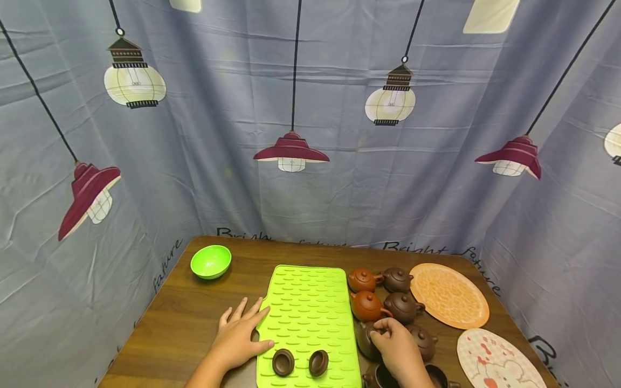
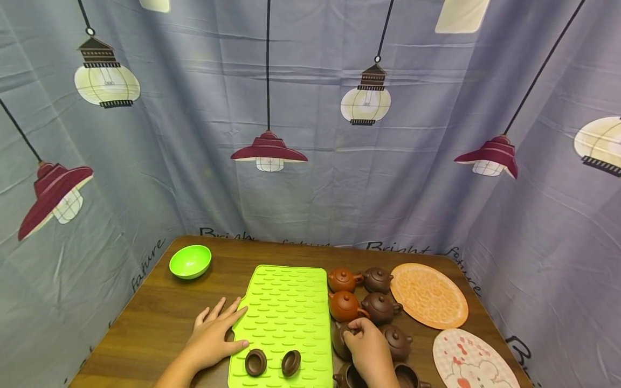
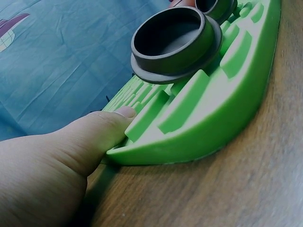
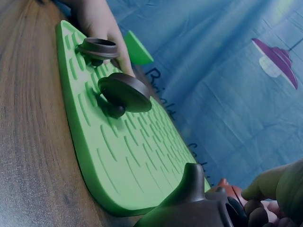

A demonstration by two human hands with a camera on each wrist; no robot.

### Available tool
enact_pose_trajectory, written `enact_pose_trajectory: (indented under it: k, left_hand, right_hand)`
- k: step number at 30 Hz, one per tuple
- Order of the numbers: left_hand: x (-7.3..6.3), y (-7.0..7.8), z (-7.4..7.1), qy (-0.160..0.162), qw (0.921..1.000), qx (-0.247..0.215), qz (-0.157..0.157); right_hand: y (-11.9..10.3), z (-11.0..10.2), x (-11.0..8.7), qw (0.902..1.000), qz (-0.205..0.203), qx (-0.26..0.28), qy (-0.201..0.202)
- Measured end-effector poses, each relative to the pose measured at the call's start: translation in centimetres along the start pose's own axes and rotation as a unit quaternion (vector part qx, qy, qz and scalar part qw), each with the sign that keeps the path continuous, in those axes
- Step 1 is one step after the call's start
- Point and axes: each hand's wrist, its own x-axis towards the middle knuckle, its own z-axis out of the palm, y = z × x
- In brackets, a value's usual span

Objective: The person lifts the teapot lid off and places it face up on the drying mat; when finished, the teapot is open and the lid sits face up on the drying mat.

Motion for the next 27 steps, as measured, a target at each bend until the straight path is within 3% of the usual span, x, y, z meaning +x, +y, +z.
enact_pose_trajectory:
  k: [13,27]
  left_hand:
    - [0.0,0.12,-0.11,-0.004,1.0,-0.005,0.002]
    - [0.07,0.06,-0.04,-0.001,1.0,-0.002,0.002]
  right_hand:
    - [-0.25,-0.19,-0.03,0.999,-0.006,-0.044,-0.001]
    - [-0.3,-0.32,-0.43,0.9988,-0.016,-0.046,0.002]
